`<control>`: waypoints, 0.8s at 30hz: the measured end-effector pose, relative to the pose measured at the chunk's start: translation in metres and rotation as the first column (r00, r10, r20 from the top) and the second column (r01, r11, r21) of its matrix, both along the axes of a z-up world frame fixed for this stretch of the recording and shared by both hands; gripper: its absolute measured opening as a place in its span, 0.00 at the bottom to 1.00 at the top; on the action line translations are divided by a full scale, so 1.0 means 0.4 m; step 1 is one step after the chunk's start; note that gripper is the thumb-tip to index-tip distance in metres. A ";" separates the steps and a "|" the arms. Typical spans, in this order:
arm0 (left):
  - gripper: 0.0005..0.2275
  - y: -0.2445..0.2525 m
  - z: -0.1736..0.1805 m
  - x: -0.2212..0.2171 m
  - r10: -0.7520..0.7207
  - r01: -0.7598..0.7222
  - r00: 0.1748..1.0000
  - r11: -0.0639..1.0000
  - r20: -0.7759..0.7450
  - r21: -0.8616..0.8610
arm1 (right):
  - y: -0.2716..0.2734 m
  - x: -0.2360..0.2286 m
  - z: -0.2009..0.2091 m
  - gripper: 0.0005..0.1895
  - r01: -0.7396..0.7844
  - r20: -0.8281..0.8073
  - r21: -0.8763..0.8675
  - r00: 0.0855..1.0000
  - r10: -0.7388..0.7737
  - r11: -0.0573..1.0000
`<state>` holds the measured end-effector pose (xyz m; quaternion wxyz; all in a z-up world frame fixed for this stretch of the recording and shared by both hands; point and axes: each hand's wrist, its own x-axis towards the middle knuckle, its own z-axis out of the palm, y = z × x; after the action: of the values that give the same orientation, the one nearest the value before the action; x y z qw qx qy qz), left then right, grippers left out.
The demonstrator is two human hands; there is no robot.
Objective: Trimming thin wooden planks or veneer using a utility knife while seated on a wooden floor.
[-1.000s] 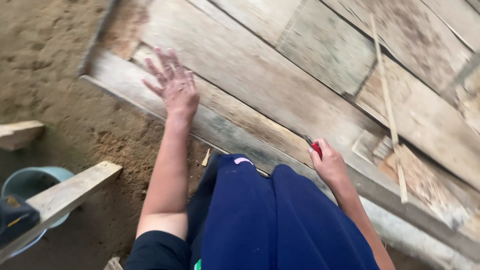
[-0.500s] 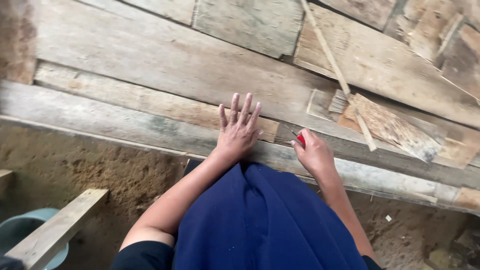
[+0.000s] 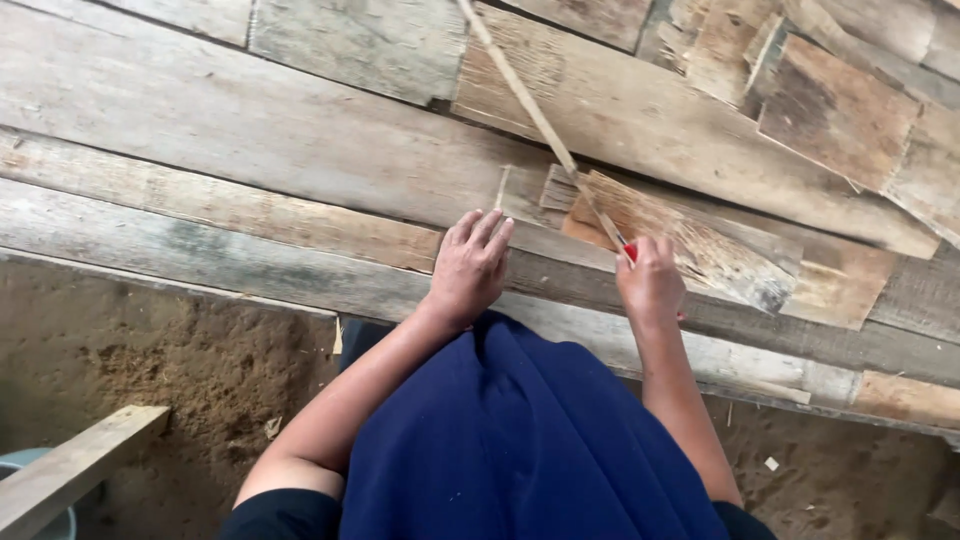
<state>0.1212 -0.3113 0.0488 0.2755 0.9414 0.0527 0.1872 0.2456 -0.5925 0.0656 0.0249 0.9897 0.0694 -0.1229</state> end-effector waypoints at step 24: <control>0.28 -0.367 -0.095 0.177 0.295 -0.313 0.940 0.945 -0.173 -0.090 | -0.165 0.214 0.232 0.44 -0.262 -0.356 0.024 0.899 0.253 0.965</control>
<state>0.1919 -0.4581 0.0109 0.2927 0.9160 0.2300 0.1496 0.3312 -0.6583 0.1586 0.0403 0.9327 0.2012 -0.2966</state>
